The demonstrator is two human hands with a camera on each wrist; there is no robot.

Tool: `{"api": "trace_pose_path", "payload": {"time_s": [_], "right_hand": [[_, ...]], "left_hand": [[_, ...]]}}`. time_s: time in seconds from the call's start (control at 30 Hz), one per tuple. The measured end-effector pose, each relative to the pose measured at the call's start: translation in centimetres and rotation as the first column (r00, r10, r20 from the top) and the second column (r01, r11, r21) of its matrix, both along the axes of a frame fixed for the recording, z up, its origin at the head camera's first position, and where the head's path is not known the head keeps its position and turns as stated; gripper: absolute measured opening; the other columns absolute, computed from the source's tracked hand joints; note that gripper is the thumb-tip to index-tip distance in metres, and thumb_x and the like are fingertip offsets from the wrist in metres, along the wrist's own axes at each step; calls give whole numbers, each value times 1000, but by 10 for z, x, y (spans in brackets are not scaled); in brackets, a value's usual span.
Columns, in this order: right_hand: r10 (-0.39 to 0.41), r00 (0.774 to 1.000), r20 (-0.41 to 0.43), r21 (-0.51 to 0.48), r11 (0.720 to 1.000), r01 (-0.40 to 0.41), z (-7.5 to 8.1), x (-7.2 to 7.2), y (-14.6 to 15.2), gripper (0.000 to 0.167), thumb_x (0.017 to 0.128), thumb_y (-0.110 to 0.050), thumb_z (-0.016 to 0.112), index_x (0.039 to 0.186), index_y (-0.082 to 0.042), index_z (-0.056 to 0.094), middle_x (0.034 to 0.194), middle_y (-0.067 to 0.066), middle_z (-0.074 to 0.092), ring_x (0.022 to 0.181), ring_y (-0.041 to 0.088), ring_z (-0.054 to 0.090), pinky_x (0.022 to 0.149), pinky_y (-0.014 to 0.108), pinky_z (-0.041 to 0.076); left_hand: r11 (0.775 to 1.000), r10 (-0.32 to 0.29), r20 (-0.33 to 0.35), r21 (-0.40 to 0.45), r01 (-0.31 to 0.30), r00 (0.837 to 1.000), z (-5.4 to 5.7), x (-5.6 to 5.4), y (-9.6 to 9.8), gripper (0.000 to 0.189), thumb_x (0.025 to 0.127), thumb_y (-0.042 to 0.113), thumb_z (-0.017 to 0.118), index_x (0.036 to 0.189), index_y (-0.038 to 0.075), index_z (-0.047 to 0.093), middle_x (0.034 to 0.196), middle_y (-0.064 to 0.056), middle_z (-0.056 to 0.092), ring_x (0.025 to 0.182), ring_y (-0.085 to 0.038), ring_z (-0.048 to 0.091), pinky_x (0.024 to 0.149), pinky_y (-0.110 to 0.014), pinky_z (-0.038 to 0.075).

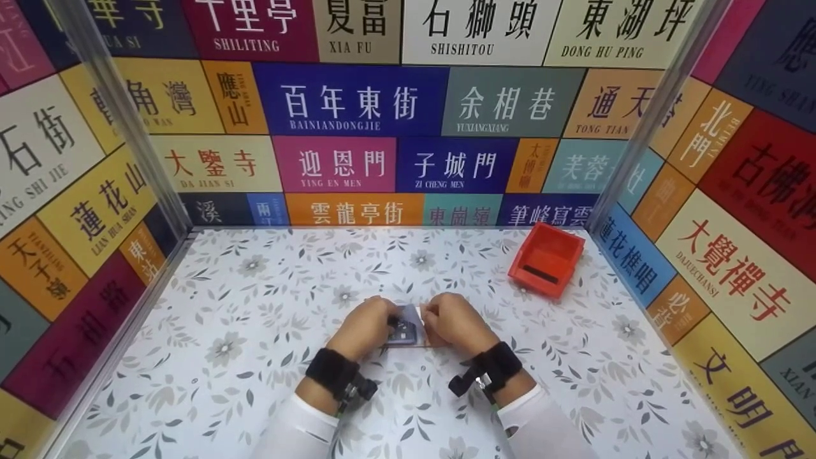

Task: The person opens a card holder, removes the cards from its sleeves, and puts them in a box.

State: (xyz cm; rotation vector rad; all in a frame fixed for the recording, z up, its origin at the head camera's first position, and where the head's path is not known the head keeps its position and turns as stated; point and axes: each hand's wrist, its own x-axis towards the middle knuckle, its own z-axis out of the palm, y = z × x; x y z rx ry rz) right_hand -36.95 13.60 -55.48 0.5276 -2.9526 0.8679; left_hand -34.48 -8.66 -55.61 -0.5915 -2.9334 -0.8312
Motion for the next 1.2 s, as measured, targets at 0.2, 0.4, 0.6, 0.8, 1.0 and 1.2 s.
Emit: {"api": "trace_pose_path", "payload": {"time_s": [0.2, 0.4, 0.6, 0.8, 1.0, 1.2], "right_hand": [[57, 998, -30, -65, 996, -59, 12, 9, -9, 14, 98, -22, 88, 100, -8, 87, 94, 6, 83, 81, 16, 74, 79, 40, 64], [102, 992, -74, -2, 995, -102, 16, 16, -19, 25, 87, -19, 97, 103, -4, 87, 95, 10, 82, 80, 19, 71, 76, 39, 63], [71, 995, -70, 26, 997, -70, 15, 17, -22, 18, 87, -8, 91, 104, -3, 87, 96, 9, 82, 83, 21, 74, 80, 40, 65], [84, 985, -151, 29, 996, -81, 15, 18, -20, 12, 86, 3, 85, 96, -4, 84, 89, 8, 81, 84, 28, 74, 83, 48, 64], [30, 989, -148, 7, 1000, -30, 15, 17, -16, 22, 87, 9, 76, 105, -1, 82, 89, 10, 79, 87, 31, 76, 86, 51, 65], [-62, 997, -56, -13, 998, 61, 13, 13, -8, 43, 87, 9, 79, 129, -2, 75, 88, 8, 76, 81, 26, 72, 79, 46, 64]], "left_hand": [[1000, -13, -6, 4, 13, 1000, 0, -1, 0, 26, 89, -6, 82, 103, 15, 88, 101, -5, 83, 88, -24, 72, 88, -46, 62], [1000, 2, 7, -21, -2, 1000, 5, 0, 1, 30, 88, -9, 79, 101, 17, 88, 96, -2, 82, 85, -23, 70, 86, -45, 62], [1000, -2, -7, -25, 2, 1000, 4, 1, 1, 23, 87, -6, 82, 97, 14, 86, 96, -4, 82, 85, -24, 71, 86, -45, 62], [999, 29, -12, -22, -29, 1000, 3, 3, 1, 18, 86, -6, 82, 94, 10, 82, 94, -6, 77, 86, -28, 71, 88, -47, 62], [998, 56, -11, -37, -56, 998, 2, 5, 2, 17, 84, -3, 85, 95, 11, 81, 96, -6, 77, 88, -28, 71, 89, -47, 62], [998, 57, -23, -27, -58, 998, 3, 5, 1, 18, 82, -4, 83, 92, 11, 81, 91, -5, 75, 84, -26, 68, 85, -46, 61]]}}
